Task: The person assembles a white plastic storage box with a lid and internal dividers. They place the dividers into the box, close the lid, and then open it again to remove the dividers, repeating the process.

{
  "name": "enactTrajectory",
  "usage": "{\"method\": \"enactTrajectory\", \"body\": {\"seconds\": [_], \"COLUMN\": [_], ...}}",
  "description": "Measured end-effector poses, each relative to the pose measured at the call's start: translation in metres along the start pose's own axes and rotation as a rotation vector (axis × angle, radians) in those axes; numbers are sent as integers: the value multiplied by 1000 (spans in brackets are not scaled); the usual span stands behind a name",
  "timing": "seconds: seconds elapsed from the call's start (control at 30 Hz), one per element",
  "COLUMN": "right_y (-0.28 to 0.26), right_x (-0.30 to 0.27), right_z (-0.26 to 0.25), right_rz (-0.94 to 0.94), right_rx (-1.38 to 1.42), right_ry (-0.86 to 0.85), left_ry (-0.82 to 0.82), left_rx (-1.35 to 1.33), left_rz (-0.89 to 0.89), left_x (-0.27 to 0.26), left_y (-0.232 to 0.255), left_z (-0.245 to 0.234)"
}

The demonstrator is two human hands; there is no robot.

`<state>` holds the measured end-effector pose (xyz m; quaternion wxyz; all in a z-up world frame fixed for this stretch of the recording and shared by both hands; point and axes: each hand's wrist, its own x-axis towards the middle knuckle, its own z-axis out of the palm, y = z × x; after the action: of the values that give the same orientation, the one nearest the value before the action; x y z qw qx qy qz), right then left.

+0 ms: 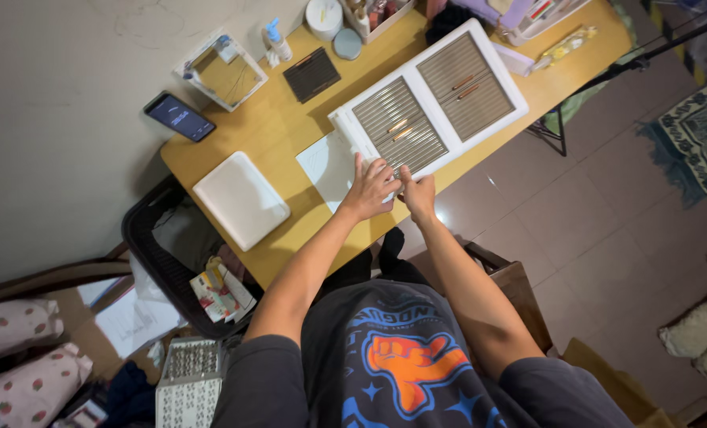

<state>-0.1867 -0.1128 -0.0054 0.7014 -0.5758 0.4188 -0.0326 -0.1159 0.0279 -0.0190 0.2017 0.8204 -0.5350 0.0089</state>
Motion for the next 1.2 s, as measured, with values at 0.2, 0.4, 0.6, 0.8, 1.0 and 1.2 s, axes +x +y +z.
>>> {"method": "enactTrajectory", "body": {"seconds": [0.2, 0.4, 0.6, 0.8, 1.0, 1.2], "right_y": [-7, 2, 9, 48, 86, 74], "right_x": [4, 4, 6, -11, -23, -25], "right_z": [-1, 2, -1, 12, 20, 15], "right_rz": [37, 16, 16, -120, -39, -87], "right_rx": [-14, 10, -28, -106, -129, -343], "right_ry": [31, 45, 32, 68, 76, 215], "left_ry": [-122, 14, 104, 382, 522, 554], "left_rx": [2, -50, -168, -299, -728, -849], "left_rz": [-59, -73, -116, -491, -1041, -1175], "left_x": [-4, -8, -12, 0, 15, 6], "left_y": [-3, -1, 4, 5, -7, -39], "left_z": [-1, -1, -11, -9, 21, 63]}}
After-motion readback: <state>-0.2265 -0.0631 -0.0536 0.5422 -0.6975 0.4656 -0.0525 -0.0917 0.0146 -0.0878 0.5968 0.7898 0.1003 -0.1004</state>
